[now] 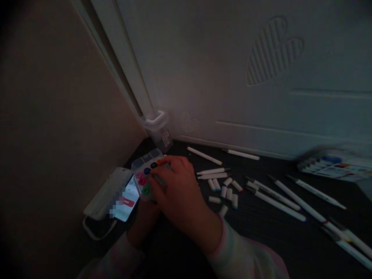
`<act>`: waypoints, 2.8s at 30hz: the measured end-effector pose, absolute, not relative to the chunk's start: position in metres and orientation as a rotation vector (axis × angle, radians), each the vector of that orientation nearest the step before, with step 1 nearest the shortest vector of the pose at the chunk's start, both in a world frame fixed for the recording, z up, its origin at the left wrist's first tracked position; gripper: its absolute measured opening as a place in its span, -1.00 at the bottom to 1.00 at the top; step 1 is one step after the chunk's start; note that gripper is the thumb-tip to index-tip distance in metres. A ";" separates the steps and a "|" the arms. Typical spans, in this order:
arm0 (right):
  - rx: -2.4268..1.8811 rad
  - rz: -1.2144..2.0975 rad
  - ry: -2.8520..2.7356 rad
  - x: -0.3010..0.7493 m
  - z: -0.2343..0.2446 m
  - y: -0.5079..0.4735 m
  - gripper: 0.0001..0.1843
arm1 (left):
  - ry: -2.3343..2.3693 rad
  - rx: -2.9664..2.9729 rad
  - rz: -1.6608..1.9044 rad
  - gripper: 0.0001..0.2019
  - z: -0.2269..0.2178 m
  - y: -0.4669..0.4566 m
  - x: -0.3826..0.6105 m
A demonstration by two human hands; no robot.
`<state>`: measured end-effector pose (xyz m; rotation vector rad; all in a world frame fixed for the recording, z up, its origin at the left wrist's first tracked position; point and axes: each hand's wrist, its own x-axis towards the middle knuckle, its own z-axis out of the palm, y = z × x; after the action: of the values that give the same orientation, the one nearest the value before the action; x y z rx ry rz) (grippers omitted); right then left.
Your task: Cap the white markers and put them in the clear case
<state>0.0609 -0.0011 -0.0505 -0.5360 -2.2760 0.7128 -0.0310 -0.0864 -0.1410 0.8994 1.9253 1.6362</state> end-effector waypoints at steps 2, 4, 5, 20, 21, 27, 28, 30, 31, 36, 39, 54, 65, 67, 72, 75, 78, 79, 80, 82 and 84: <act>-0.530 0.714 -2.282 0.061 -0.050 -0.001 -0.83 | 1.928 0.898 1.633 -0.42 -0.141 -0.086 -0.031; -0.530 0.720 -2.285 0.061 -0.050 -0.001 -0.83 | 1.922 0.904 1.632 -0.43 -0.142 -0.087 -0.032; -0.533 0.724 -2.287 0.061 -0.050 -0.001 -0.83 | 1.920 0.907 1.634 -0.43 -0.142 -0.086 -0.032; -0.545 0.704 -2.306 0.061 -0.050 -0.001 -0.81 | 1.933 0.914 1.623 -0.44 -0.143 -0.087 -0.031; -0.543 0.702 -2.307 0.061 -0.050 -0.001 -0.81 | 1.933 0.906 1.626 -0.43 -0.143 -0.087 -0.031; -0.533 0.696 -2.316 0.061 -0.051 -0.001 -0.80 | 1.918 0.920 1.634 -0.47 -0.146 -0.088 -0.032; -0.536 0.702 -2.312 0.061 -0.052 -0.001 -0.80 | 1.917 0.923 1.635 -0.47 -0.146 -0.088 -0.032; -0.549 0.721 -2.302 0.060 -0.052 -0.001 -0.82 | 1.922 0.923 1.639 -0.46 -0.146 -0.088 -0.032; -0.559 0.734 -2.300 0.060 -0.052 -0.001 -0.83 | 1.923 0.922 1.640 -0.46 -0.146 -0.088 -0.032; -0.597 0.784 -2.295 0.059 -0.050 -0.002 -0.87 | 1.901 0.917 1.643 -0.44 -0.145 -0.087 -0.032; -0.579 0.791 -2.296 0.059 -0.050 -0.001 -0.86 | 1.900 0.903 1.647 -0.43 -0.144 -0.087 -0.032; -0.623 0.856 -2.261 0.056 -0.050 -0.001 -0.89 | 1.958 0.943 1.633 -0.44 -0.144 -0.086 -0.031; -0.628 0.972 -2.236 0.054 -0.050 0.000 -0.89 | 1.958 0.956 1.602 -0.47 -0.144 -0.085 -0.033; -0.638 0.999 -2.237 0.054 -0.049 0.000 -0.88 | 1.972 0.957 1.581 -0.46 -0.146 -0.086 -0.033; -0.621 0.983 -2.238 0.055 -0.049 -0.002 -0.85 | 1.972 0.973 1.599 -0.44 -0.147 -0.087 -0.033; -0.629 0.979 -2.234 0.055 -0.049 -0.001 -0.85 | 1.954 0.975 1.604 -0.45 -0.145 -0.086 -0.033; -0.642 1.001 -2.237 0.056 -0.048 0.000 -0.83 | 1.945 0.969 1.599 -0.43 -0.142 -0.086 -0.032; -0.641 1.007 -2.236 0.056 -0.048 0.001 -0.82 | 1.937 0.966 1.606 -0.42 -0.141 -0.086 -0.031; -0.638 1.010 -2.233 0.057 -0.049 0.001 -0.82 | 1.927 0.966 1.613 -0.42 -0.141 -0.086 -0.031; -0.621 1.011 -2.232 0.057 -0.049 0.002 -0.81 | 1.915 0.971 1.623 -0.42 -0.140 -0.086 -0.031; -0.609 1.015 -2.236 0.057 -0.050 0.002 -0.80 | 1.923 0.974 1.621 -0.42 -0.141 -0.087 -0.031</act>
<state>0.0574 0.0023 -0.0497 -0.6090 -2.2364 1.0148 -0.0307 -0.0867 -0.1407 0.9743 1.9228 1.6212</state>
